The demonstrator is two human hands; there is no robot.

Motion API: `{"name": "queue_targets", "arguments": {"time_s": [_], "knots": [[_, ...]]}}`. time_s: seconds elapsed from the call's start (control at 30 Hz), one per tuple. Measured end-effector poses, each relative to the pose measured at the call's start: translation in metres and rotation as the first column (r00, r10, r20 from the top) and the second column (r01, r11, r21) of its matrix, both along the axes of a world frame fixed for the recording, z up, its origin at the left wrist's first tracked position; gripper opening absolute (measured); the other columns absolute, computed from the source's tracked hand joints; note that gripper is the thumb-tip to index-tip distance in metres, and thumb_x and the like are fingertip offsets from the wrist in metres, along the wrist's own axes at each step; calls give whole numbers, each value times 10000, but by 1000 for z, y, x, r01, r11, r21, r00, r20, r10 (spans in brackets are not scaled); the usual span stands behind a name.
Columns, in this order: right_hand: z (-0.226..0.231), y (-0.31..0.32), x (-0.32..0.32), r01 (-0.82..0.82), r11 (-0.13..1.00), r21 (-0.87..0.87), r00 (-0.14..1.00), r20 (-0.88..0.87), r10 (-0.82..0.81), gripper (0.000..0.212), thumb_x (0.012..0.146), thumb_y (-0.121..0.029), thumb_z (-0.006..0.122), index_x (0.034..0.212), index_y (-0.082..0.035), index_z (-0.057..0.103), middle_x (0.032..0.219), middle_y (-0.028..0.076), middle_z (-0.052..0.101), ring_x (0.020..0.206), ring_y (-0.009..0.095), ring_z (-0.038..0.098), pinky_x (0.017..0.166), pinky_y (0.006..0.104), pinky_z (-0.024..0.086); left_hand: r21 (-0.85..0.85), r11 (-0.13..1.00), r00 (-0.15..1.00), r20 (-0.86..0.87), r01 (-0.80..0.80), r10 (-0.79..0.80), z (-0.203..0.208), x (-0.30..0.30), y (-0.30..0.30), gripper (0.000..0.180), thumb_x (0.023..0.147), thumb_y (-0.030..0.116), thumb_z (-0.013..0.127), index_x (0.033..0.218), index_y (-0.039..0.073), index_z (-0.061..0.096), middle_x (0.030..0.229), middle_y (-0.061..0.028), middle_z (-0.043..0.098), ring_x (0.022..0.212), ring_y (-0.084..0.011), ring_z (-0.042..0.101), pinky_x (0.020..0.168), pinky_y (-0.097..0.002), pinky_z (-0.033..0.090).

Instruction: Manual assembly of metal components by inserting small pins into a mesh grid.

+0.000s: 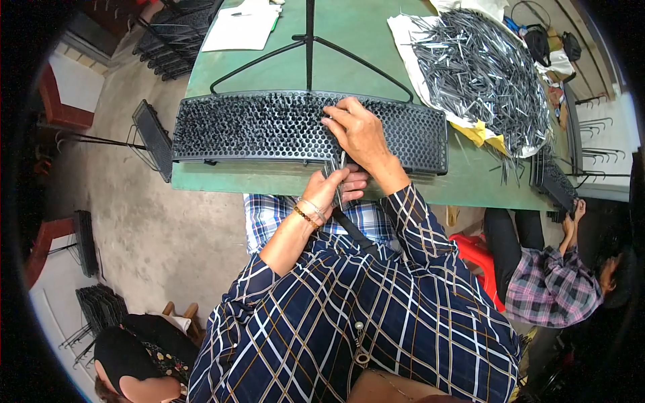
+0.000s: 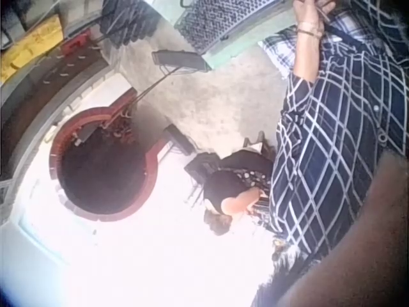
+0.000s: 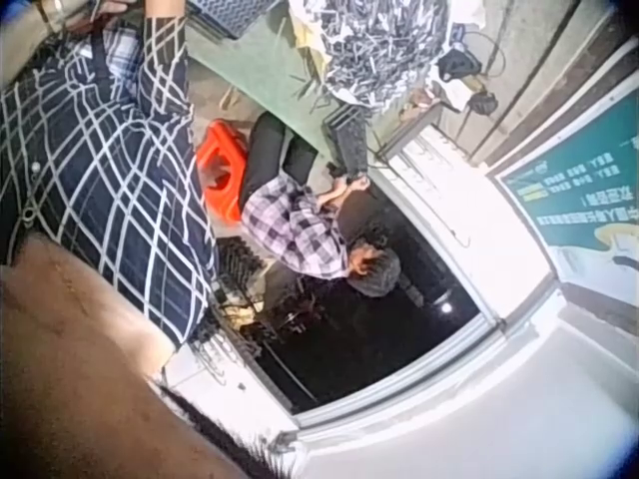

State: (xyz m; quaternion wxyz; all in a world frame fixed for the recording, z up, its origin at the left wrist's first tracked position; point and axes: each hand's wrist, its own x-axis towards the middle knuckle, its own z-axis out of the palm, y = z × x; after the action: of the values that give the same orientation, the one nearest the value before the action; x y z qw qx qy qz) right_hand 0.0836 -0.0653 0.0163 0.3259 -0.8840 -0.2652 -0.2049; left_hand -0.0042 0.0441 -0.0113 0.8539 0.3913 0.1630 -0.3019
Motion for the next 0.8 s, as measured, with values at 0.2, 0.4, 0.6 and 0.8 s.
{"name": "queue_targets", "arguments": {"time_s": [0.2,0.4,0.6,0.8], "knots": [[17,-27,-15,56,976,210,933,-360,24,164,795,-134,669,899,-7,678,799,77,612,651,162,583,572,267,463,-57,997,999,20,-44,45,4,-1,0,257,927,132,479,1105,-46,530,980,-167,635,852,-219,648,705,-322,562],[7,-42,-36,79,913,401,718,-658,227,252,809,-223,670,845,26,681,708,65,616,587,110,571,510,267,434,-56,998,995,97,-7,12,6,-2,-5,255,935,146,477,1101,-41,527,996,-167,631,854,-225,646,698,-323,562],[8,-52,-32,254,849,463,708,-687,164,210,835,-192,646,875,12,673,643,-3,589,537,53,498,466,221,390,-69,998,999,50,12,-8,-1,-4,-7,270,934,154,480,1119,-40,515,1016,-180,632,868,-219,645,709,-325,561],[14,-46,-5,249,854,456,952,-275,-130,137,842,-123,631,876,7,659,720,37,615,562,71,517,497,223,401,11,999,999,-18,43,-42,2,-2,-11,268,926,148,498,1112,-45,517,1015,-181,634,849,-204,651,675,-298,563]]}}
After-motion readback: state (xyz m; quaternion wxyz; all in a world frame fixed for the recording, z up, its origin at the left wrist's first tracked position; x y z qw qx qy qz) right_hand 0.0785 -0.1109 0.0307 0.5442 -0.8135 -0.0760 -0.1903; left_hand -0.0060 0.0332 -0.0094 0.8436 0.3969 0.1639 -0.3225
